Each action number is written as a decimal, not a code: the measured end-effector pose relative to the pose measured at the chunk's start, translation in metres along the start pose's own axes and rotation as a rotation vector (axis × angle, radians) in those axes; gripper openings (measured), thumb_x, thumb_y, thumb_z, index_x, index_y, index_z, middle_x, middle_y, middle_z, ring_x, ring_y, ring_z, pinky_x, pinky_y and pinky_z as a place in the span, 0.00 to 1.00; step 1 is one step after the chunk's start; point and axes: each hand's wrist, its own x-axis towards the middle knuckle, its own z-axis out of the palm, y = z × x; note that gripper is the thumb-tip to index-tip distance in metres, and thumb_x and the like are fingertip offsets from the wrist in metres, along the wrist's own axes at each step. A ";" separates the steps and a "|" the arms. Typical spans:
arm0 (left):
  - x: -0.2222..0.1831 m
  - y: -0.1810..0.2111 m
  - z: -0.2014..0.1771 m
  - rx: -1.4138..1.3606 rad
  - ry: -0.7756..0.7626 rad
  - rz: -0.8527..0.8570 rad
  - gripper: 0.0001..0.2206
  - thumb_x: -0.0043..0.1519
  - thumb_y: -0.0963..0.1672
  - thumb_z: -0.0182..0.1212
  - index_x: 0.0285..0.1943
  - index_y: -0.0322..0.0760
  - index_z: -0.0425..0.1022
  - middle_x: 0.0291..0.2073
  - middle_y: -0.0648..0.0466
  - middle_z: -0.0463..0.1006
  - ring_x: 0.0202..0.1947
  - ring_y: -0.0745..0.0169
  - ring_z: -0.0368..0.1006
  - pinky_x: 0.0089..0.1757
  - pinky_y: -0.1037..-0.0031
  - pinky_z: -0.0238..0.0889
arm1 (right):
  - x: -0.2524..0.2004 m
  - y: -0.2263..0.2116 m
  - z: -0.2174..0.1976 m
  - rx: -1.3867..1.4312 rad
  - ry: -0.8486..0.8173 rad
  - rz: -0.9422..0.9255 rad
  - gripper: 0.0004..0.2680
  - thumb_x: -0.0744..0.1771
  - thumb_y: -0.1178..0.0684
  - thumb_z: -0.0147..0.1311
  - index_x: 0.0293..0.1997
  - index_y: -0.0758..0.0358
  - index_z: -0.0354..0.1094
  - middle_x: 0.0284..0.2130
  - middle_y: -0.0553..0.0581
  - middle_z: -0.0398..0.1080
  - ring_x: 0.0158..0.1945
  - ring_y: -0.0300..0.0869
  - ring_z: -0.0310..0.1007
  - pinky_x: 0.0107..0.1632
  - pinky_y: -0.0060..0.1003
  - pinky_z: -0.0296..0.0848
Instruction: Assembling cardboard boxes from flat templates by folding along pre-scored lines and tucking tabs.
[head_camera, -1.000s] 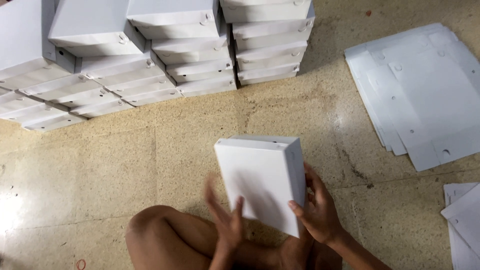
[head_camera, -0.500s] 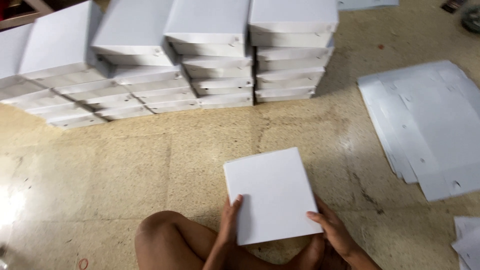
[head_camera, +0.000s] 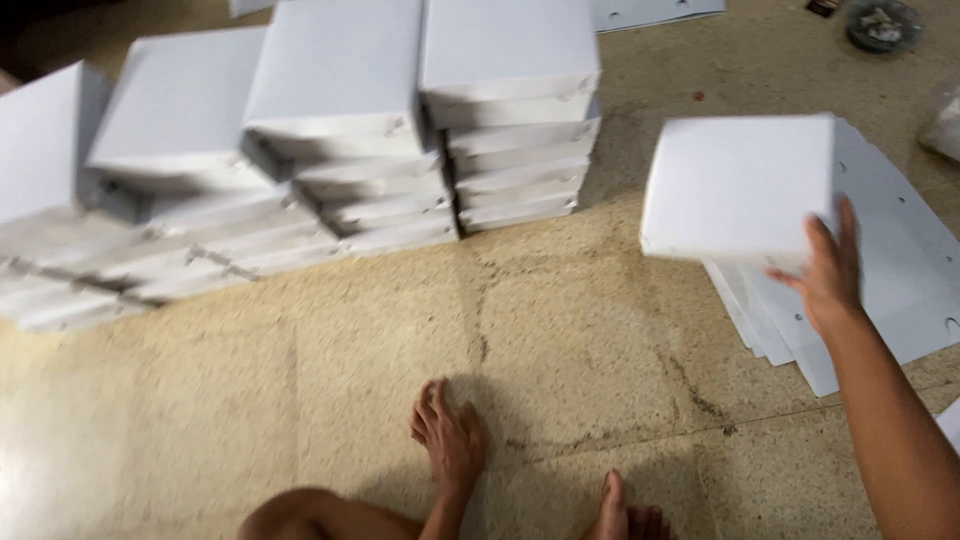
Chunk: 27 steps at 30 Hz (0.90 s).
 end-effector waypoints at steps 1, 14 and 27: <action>0.002 0.006 -0.001 -0.002 -0.066 0.051 0.25 0.62 0.47 0.52 0.69 0.36 0.59 0.68 0.40 0.55 0.65 0.36 0.48 0.60 0.45 0.37 | 0.025 0.002 0.007 -0.013 -0.004 0.011 0.21 0.74 0.45 0.36 0.77 0.47 0.30 0.70 0.72 0.45 0.61 0.63 0.63 0.47 0.50 0.75; 0.017 -0.006 0.028 0.109 -0.081 0.062 0.23 0.57 0.46 0.54 0.64 0.46 0.68 0.64 0.49 0.62 0.65 0.44 0.51 0.61 0.48 0.36 | 0.183 0.009 0.127 -0.352 -0.259 0.004 0.19 0.71 0.50 0.29 0.75 0.48 0.42 0.74 0.51 0.44 0.76 0.48 0.39 0.74 0.52 0.39; 0.011 -0.031 0.049 0.182 0.032 0.096 0.22 0.56 0.48 0.55 0.62 0.48 0.69 0.64 0.52 0.64 0.66 0.48 0.54 0.63 0.51 0.39 | 0.201 0.046 0.156 -0.505 -0.451 -0.004 0.21 0.72 0.50 0.25 0.76 0.37 0.24 0.77 0.43 0.25 0.78 0.47 0.27 0.74 0.56 0.35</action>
